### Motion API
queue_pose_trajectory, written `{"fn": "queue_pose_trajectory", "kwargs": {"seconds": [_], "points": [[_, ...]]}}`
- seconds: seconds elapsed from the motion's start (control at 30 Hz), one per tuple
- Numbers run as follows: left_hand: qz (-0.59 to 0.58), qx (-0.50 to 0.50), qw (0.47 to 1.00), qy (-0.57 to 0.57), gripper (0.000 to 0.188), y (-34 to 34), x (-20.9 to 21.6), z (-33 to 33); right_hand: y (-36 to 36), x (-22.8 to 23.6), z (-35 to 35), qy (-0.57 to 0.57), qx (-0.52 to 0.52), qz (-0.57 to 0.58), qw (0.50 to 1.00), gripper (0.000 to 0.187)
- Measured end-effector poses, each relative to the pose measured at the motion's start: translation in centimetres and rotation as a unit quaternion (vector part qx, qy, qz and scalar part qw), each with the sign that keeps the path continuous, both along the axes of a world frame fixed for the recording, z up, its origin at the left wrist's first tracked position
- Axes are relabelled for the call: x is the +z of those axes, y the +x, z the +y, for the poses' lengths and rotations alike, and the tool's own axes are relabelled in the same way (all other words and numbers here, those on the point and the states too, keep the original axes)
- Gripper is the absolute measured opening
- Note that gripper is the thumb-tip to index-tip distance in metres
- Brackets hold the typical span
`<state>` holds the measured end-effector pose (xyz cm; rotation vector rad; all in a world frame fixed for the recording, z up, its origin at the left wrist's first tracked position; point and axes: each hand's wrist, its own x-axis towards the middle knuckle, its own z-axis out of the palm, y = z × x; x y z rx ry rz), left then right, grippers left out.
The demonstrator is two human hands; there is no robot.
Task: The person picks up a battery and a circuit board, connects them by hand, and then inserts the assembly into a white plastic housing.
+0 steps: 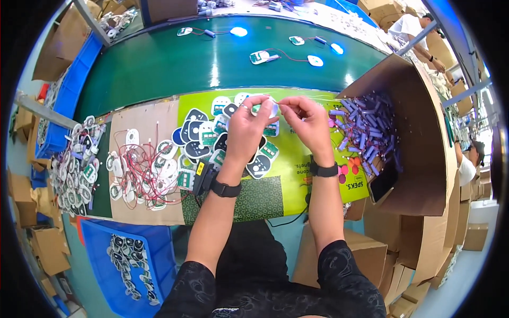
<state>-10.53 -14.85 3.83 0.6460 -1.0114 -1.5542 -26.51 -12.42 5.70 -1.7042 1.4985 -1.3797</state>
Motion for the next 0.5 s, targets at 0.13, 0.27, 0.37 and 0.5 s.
{"fn": "queue_pose_trajectory", "kwargs": {"seconds": [0.13, 0.27, 0.37, 0.5], "points": [[-0.009, 0.037, 0.999, -0.027, 0.019, -0.2, 0.3, 0.2, 0.8, 1.0, 0.7, -0.066, 0.014, 0.072, 0.995, 0.015], [-0.031, 0.022, 0.999, -0.023, 0.018, -1.0, 0.5, 2.2, 2.3, 2.4, 3.8, -0.055, -0.073, 0.065, 0.994, 0.011], [-0.203, 0.064, 0.963, -0.164, 0.019, -0.4, 0.8, 3.9, 2.2, 2.8, 6.8, -0.085, -0.103, 0.119, 0.984, 0.01], [-0.254, 0.007, 0.945, -0.206, 0.021, 1.3, 1.3, 7.0, 2.0, 3.4, 11.2, -0.079, -0.079, 0.144, 0.983, 0.008]]}}
